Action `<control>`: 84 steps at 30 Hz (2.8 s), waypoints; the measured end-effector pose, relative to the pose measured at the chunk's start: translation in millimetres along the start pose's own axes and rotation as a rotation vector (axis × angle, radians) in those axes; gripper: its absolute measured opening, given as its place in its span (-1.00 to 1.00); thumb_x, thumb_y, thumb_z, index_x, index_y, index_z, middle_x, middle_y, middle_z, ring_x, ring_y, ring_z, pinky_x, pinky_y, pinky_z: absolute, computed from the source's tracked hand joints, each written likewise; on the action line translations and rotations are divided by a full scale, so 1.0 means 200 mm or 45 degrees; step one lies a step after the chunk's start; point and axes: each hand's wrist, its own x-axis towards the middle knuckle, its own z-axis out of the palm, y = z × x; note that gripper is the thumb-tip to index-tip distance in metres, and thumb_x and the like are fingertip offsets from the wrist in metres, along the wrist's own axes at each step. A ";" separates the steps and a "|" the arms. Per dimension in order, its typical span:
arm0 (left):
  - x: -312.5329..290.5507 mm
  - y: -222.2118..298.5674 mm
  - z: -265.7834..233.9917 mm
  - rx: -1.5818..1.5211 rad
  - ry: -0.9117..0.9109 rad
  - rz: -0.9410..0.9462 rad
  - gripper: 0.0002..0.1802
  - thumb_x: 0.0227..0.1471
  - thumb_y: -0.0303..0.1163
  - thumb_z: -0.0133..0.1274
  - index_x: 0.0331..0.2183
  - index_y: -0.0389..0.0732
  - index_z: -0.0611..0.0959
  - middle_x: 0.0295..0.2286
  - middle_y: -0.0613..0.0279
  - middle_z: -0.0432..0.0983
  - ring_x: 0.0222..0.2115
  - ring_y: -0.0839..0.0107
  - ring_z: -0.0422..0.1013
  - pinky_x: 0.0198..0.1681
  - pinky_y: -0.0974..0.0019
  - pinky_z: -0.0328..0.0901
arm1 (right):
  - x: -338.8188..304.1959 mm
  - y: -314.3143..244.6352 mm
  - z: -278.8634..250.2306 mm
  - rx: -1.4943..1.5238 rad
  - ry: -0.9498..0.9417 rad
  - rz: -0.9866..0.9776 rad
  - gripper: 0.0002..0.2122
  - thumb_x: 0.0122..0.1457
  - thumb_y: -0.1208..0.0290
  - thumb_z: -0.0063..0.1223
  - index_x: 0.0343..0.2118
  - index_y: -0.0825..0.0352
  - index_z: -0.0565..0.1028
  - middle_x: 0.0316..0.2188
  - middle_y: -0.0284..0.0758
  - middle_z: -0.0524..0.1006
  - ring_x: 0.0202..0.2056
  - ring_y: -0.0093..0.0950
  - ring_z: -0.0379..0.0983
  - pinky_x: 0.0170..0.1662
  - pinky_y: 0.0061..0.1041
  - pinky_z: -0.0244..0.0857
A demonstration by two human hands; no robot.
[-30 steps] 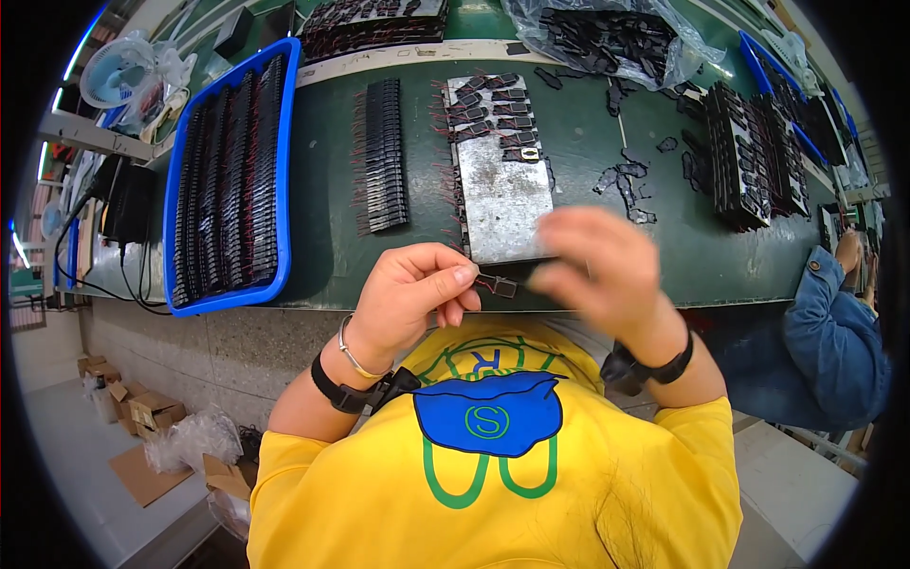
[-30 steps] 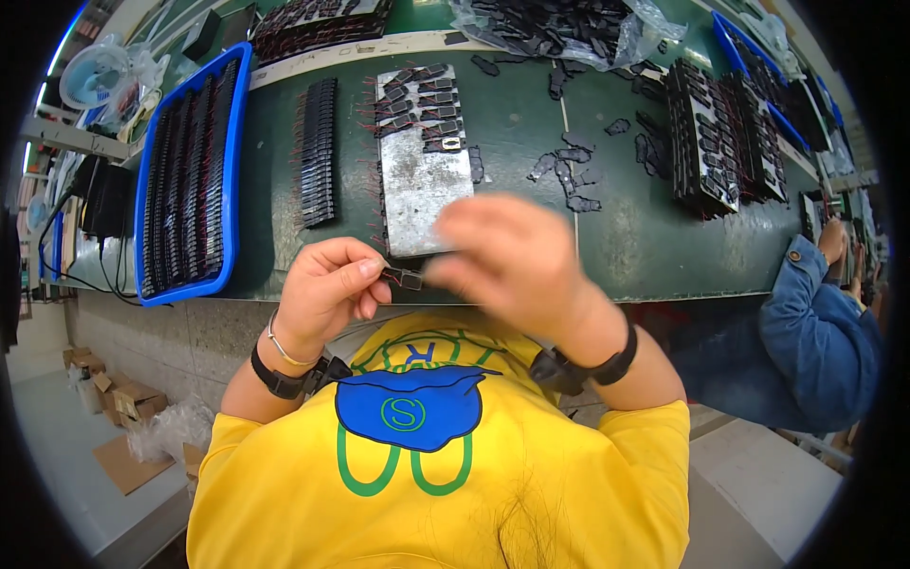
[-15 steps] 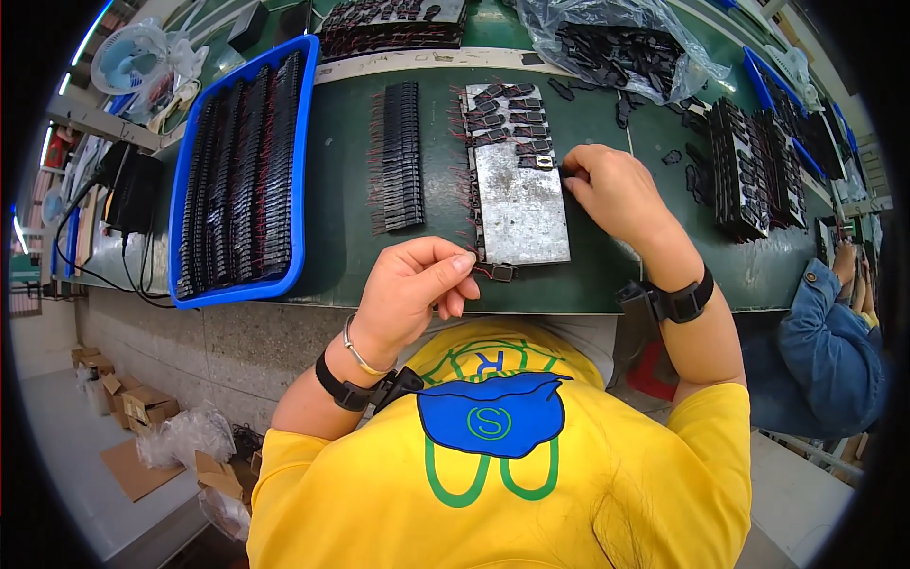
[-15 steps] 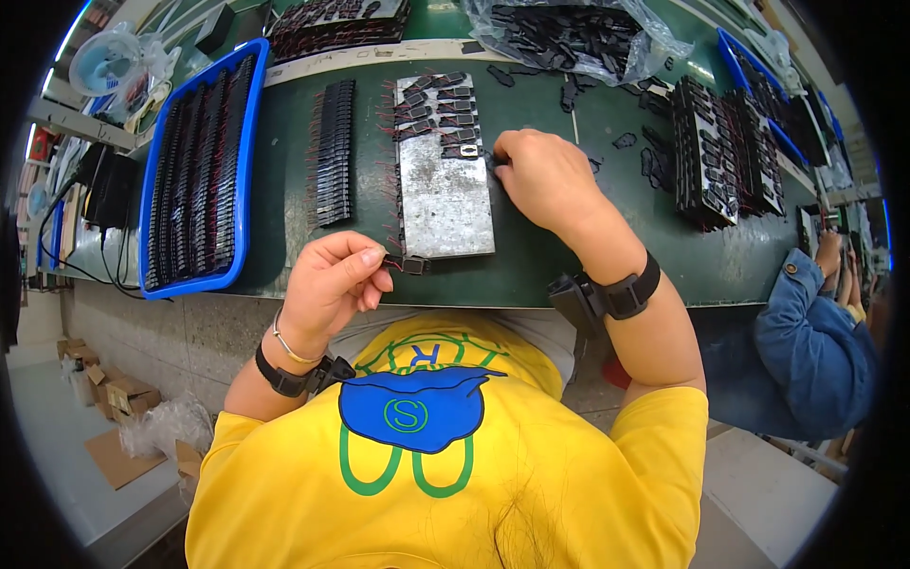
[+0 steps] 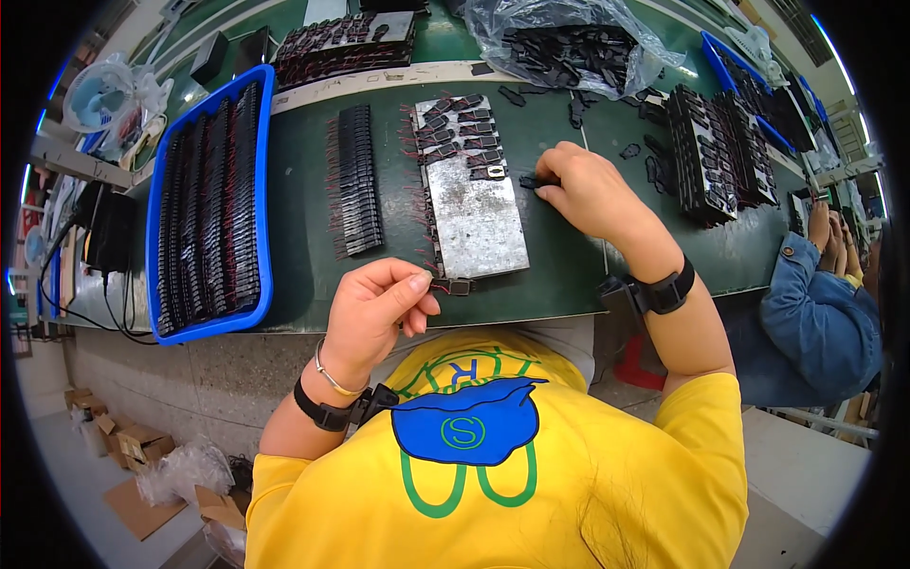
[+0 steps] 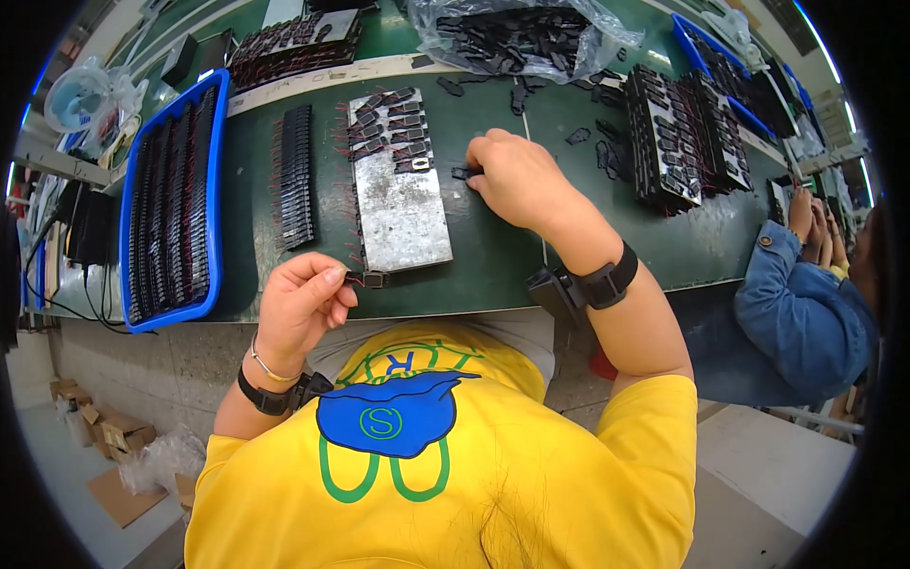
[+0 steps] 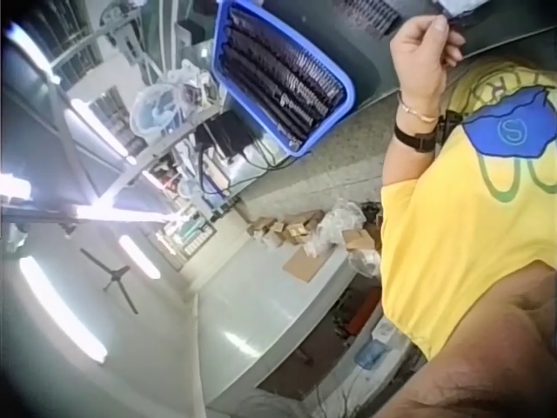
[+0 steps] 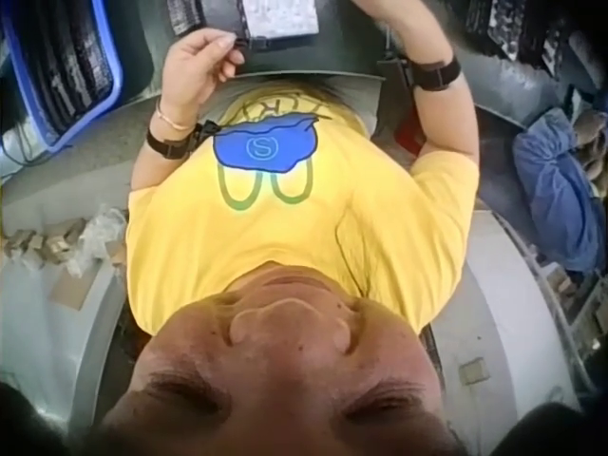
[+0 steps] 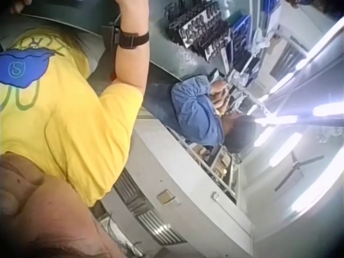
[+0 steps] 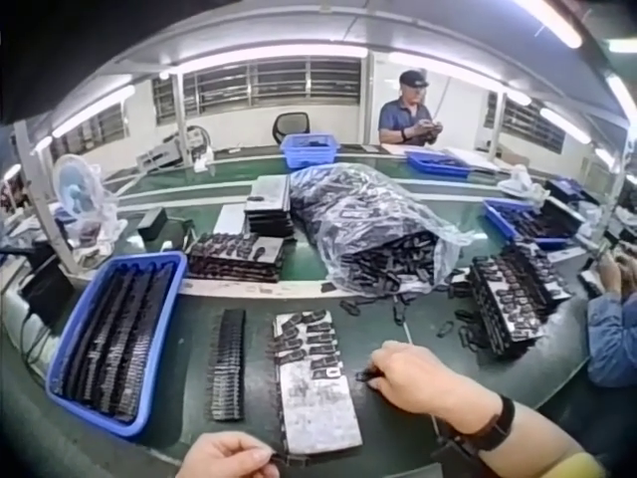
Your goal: Assembling small electronic components and cables onto a metal base plate at a manual workstation.
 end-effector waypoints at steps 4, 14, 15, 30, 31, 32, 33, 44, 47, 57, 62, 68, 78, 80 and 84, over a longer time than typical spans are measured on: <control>0.02 0.02 0.01 -0.041 0.016 -0.017 -0.89 0.08 -0.44 0.05 -0.36 -0.29 0.59 -0.57 0.20 0.55 -0.68 0.62 0.39 -0.63 0.60 0.27 | -0.04 -0.02 0.01 -0.099 0.101 -0.012 -0.87 -0.04 0.56 0.11 -0.38 0.35 0.46 -0.41 -0.22 0.44 -0.35 -0.20 0.41 -0.27 -0.34 0.30; 0.01 0.03 0.00 0.025 0.051 -0.056 -0.85 0.08 -0.40 0.06 -0.37 -0.30 0.59 -0.58 0.20 0.55 -0.68 0.61 0.39 -0.64 0.60 0.26 | -0.16 -0.03 0.02 0.061 0.179 -0.059 -0.80 -0.09 0.49 0.22 -0.38 0.38 0.47 -0.45 -0.24 0.45 -0.46 -0.33 0.42 -0.39 -0.42 0.32; 0.02 0.04 0.02 0.042 0.060 -0.087 -0.85 0.08 -0.39 0.06 -0.38 -0.30 0.58 -0.59 0.21 0.54 -0.68 0.61 0.39 -0.65 0.60 0.26 | -0.15 -0.03 0.02 0.024 0.175 -0.029 -0.79 -0.10 0.49 0.22 -0.38 0.39 0.47 -0.46 -0.25 0.45 -0.48 -0.35 0.42 -0.39 -0.43 0.32; 0.04 0.07 -0.01 -0.087 0.056 -0.193 -0.82 0.07 -0.35 0.07 -0.47 -0.25 0.57 -0.62 0.24 0.53 -0.71 0.61 0.39 -0.69 0.60 0.23 | -0.17 -0.13 -0.02 0.317 0.307 0.068 -0.81 -0.15 0.62 0.16 -0.39 0.44 0.49 -0.50 -0.26 0.48 -0.51 -0.43 0.43 -0.41 -0.54 0.33; 0.04 0.07 -0.01 -0.059 0.056 -0.168 -0.82 0.08 -0.35 0.07 -0.47 -0.25 0.57 -0.62 0.24 0.53 -0.70 0.61 0.39 -0.68 0.60 0.23 | -0.19 -0.15 -0.03 0.429 0.349 0.086 -0.80 -0.15 0.63 0.16 -0.38 0.43 0.49 -0.49 -0.27 0.49 -0.50 -0.44 0.44 -0.41 -0.55 0.33; 0.04 0.06 0.00 -0.032 0.055 -0.145 -0.82 0.08 -0.35 0.07 -0.47 -0.25 0.57 -0.62 0.24 0.53 -0.70 0.61 0.39 -0.68 0.60 0.23 | -0.22 -0.18 -0.04 0.428 0.350 0.092 -0.80 -0.15 0.63 0.16 -0.38 0.43 0.49 -0.49 -0.27 0.49 -0.50 -0.44 0.44 -0.41 -0.55 0.33; 0.03 0.06 0.00 -0.031 0.052 -0.150 -0.82 0.08 -0.35 0.07 -0.47 -0.25 0.57 -0.62 0.24 0.53 -0.70 0.61 0.39 -0.68 0.60 0.23 | -0.24 -0.21 -0.04 0.439 0.358 -0.019 -0.79 -0.16 0.64 0.16 -0.38 0.43 0.49 -0.48 -0.27 0.49 -0.50 -0.44 0.44 -0.41 -0.55 0.33; 0.00 0.05 0.07 0.049 -0.042 -0.139 -0.81 0.09 -0.34 0.06 -0.41 -0.28 0.59 -0.58 0.25 0.54 -0.66 0.62 0.41 -0.63 0.62 0.27 | -0.31 -0.42 0.10 0.540 0.409 -0.558 -0.69 -0.24 0.69 0.18 -0.33 0.40 0.47 -0.49 -0.22 0.47 -0.51 -0.33 0.41 -0.46 -0.46 0.30; 0.00 0.04 0.07 0.002 -0.060 -0.148 -0.81 0.10 -0.34 0.05 -0.41 -0.28 0.59 -0.58 0.24 0.54 -0.65 0.62 0.41 -0.63 0.61 0.28 | -0.30 -0.43 0.12 0.433 0.471 -0.627 -0.66 -0.24 0.66 0.22 -0.30 0.40 0.46 -0.49 -0.23 0.45 -0.52 -0.30 0.38 -0.47 -0.43 0.28; 0.00 0.03 0.07 -0.005 -0.104 -0.165 -0.80 0.13 -0.34 0.01 -0.36 -0.29 0.59 -0.55 0.25 0.55 -0.63 0.62 0.42 -0.59 0.60 0.31 | -0.32 -0.44 0.14 0.398 0.475 -0.611 -0.69 -0.21 0.65 0.24 -0.31 0.43 0.48 -0.37 -0.16 0.52 -0.44 -0.24 0.48 -0.41 -0.42 0.35; 0.01 0.02 0.06 0.004 -0.124 -0.153 -0.84 0.13 -0.41 -0.01 -0.32 -0.31 0.57 -0.53 0.14 0.56 -0.61 0.53 0.47 -0.58 0.57 0.34 | -0.32 -0.43 0.15 0.398 0.469 -0.588 -0.69 -0.20 0.66 0.24 -0.30 0.43 0.49 -0.38 -0.16 0.54 -0.44 -0.25 0.50 -0.41 -0.42 0.37; 0.00 0.00 0.08 0.001 -0.127 -0.083 -0.84 0.13 -0.41 -0.01 -0.32 -0.31 0.57 -0.52 0.13 0.57 -0.60 0.53 0.48 -0.54 0.57 0.37 | -0.32 -0.43 0.16 0.409 0.488 -0.576 -0.68 -0.21 0.66 0.24 -0.29 0.43 0.50 -0.40 -0.17 0.54 -0.46 -0.25 0.49 -0.42 -0.42 0.36; -0.03 0.01 0.13 0.134 -0.041 0.004 -0.90 0.01 -0.56 0.10 -0.35 -0.32 0.56 -0.51 0.19 0.56 -0.57 0.57 0.46 -0.50 0.55 0.37 | -0.32 -0.42 0.19 0.294 0.605 -0.646 -0.66 -0.22 0.66 0.24 -0.28 0.45 0.49 -0.38 -0.15 0.53 -0.46 -0.25 0.49 -0.42 -0.42 0.37; -0.03 0.01 0.13 0.240 -0.020 0.096 -0.89 -0.04 -0.57 0.16 -0.39 -0.31 0.57 -0.50 0.29 0.55 -0.56 0.63 0.43 -0.48 0.60 0.33 | -0.33 -0.43 0.19 0.283 0.629 -0.656 -0.66 -0.22 0.66 0.25 -0.27 0.45 0.49 -0.38 -0.15 0.53 -0.45 -0.25 0.49 -0.42 -0.42 0.37; -0.08 -0.03 0.13 0.381 0.011 0.423 -0.87 -0.06 -0.57 0.18 -0.39 -0.32 0.57 -0.51 0.26 0.55 -0.57 0.60 0.43 -0.49 0.57 0.30 | -0.33 -0.44 0.17 0.543 0.604 -0.511 -0.67 -0.20 0.63 0.26 -0.28 0.44 0.50 -0.38 -0.15 0.53 -0.44 -0.27 0.49 -0.41 -0.44 0.37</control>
